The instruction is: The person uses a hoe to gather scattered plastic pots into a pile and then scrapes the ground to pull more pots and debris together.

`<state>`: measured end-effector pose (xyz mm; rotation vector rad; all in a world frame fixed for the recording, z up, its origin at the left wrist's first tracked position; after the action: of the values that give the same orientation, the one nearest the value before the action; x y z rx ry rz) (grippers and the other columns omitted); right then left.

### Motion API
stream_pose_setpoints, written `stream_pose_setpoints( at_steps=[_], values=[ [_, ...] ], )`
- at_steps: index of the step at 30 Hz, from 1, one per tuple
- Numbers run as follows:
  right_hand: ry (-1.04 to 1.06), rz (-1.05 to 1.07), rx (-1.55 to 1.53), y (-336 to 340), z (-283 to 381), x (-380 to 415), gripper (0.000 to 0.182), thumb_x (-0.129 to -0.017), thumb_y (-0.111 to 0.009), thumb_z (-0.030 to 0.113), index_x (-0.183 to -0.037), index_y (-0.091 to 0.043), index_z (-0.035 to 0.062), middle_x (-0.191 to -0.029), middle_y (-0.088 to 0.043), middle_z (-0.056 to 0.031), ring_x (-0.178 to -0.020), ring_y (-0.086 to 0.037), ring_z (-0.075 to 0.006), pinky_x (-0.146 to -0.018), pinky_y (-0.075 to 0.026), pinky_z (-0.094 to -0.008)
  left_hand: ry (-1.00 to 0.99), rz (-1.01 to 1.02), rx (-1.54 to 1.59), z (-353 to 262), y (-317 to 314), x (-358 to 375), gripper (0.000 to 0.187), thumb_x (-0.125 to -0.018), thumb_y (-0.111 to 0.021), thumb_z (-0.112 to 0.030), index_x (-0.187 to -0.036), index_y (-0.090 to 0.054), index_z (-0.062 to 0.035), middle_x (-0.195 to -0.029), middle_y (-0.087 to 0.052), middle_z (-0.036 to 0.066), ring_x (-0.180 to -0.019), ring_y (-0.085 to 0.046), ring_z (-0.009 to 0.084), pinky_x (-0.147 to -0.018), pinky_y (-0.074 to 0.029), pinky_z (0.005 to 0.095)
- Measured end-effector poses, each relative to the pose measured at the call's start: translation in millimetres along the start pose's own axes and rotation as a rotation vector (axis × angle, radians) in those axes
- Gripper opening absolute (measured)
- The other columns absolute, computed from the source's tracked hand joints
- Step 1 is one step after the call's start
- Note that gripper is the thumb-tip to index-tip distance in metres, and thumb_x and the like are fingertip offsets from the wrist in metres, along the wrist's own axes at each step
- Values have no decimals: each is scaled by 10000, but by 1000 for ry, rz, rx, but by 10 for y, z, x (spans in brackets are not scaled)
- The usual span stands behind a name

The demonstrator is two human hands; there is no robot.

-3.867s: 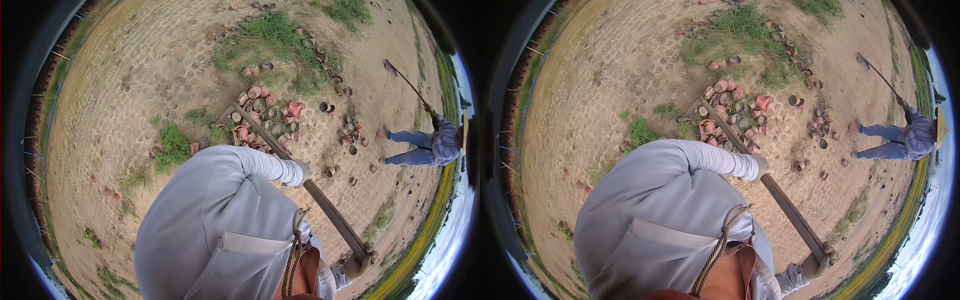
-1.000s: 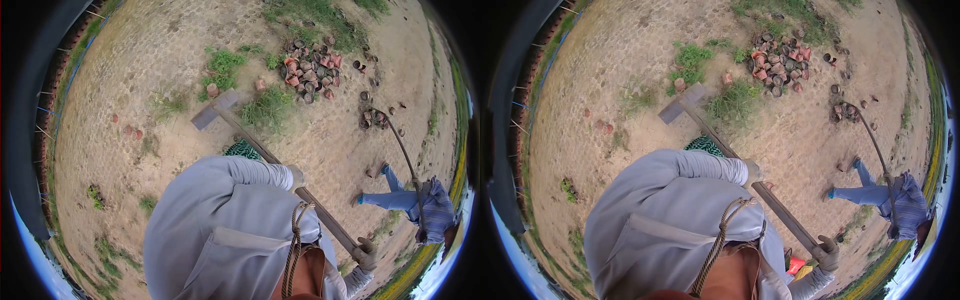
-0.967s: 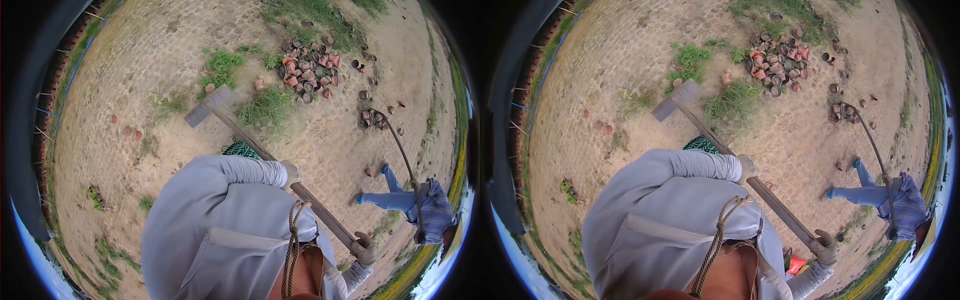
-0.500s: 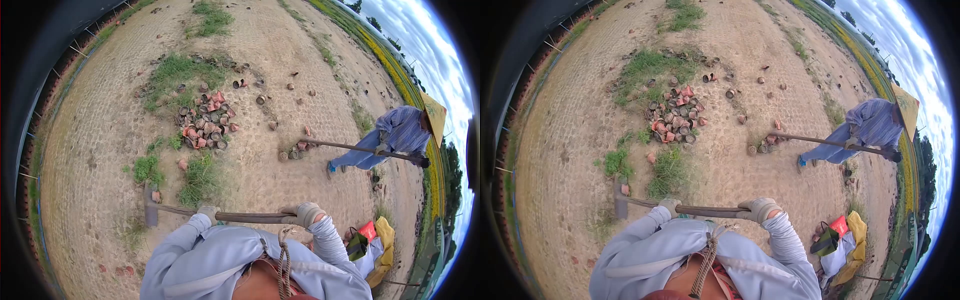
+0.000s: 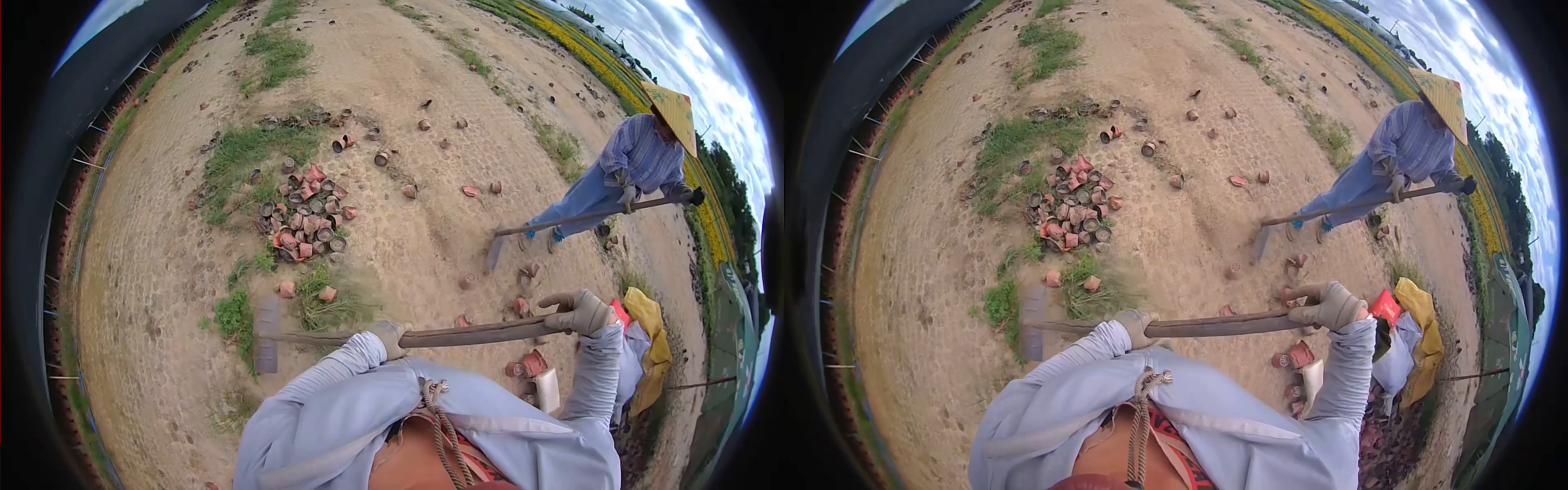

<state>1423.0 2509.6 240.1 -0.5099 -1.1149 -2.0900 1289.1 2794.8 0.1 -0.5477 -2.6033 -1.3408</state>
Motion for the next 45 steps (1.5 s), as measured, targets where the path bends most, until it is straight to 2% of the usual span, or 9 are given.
stream_pose_setpoints(
  at_steps=[8,15,17,26,32,34,38,42,45],
  values=[
    [248,389,514,-1647,-29,-803,530,-817,-562,520,-1211,-589,166,-1037,-650,-160,-1022,-593,-313,-879,-452,-410,403,233,-59,1315,-782,785,410,-689,-690,-382,-1045,-613,-192,-1058,-645,90,-1038,-591,259,-881,-443,381],
    [183,318,520,-1451,-109,-642,522,-769,-679,412,-1178,-598,98,-1022,-665,-144,-962,-629,-286,-812,-479,-352,327,174,46,1146,-1336,617,561,-646,-688,-523,-1077,-618,-171,-1097,-633,123,-1069,-579,276,-891,-447,406],
    [178,311,164,-1176,-419,-694,499,-751,-739,198,-1196,-583,35,-812,-671,-76,-669,-604,-107,-579,-467,-247,273,56,132,872,-1308,496,564,-605,-726,-501,-1061,-605,-191,-880,-664,136,-888,-625,333,-760,-477,448],
    [125,498,16,-1165,-511,-960,479,-738,-684,131,-1205,-586,103,-661,-616,-101,-450,-520,-138,-400,-442,-279,233,-97,175,694,-1705,992,430,-648,-659,-411,-969,-640,-126,-978,-646,125,-971,-602,329,-827,-471,452],
    [60,985,45,-3839,60,-639,556,-818,-695,178,-1291,-473,-10,-1100,-615,-104,-929,-603,-182,-808,-500,-299,619,-154,207,1370,-2358,3527,344,-661,-679,-319,-930,-677,-104,-915,-663,138,-933,-621,309,-833,-476,424],
    [168,1063,61,-4901,237,-532,597,-828,-694,223,-1317,-441,-7,-1073,-621,-96,-923,-602,-176,-809,-496,-292,841,-143,202,1732,-2638,4566,321,-623,-708,-265,-903,-692,-108,-894,-672,120,-889,-633,302,-800,-490,416],
    [266,1172,185,-6971,1168,423,591,-847,-664,274,-1344,-429,59,-708,-610,-41,-492,-514,-97,-439,-416,-232,1152,-77,81,2009,-2714,6580,366,-659,-674,-236,-1014,-641,-155,-924,-659,54,-943,-622,267,-833,-474,398],
    [332,1282,315,-9106,1829,1328,551,-884,-594,292,-1368,-395,118,-714,-608,-54,-525,-547,-111,-450,-452,-245,1517,-186,151,1985,-2805,7885,410,-678,-681,-254,-1075,-619,-175,-1065,-624,36,-1065,-572,225,-895,-443,398],
    [259,1319,440,-10174,2133,2146,502,-894,-562,297,-1358,-412,182,-676,-579,-32,-505,-524,-105,-430,-414,-242,1790,-608,-31,1937,-3139,8453,433,-700,-678,-260,-1121,-597,-200,-1224,-535,40,-1196,-465,216,-942,-413,401]
  ],
)
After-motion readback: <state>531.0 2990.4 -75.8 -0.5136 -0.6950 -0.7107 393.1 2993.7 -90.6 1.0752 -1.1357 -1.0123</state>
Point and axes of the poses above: each hand's wrist, its own x-axis away from the middle knuckle, its own y-axis out of the back of the hand, z = x × y, the point moved 5 cm from there along -x, towards the middle knuckle
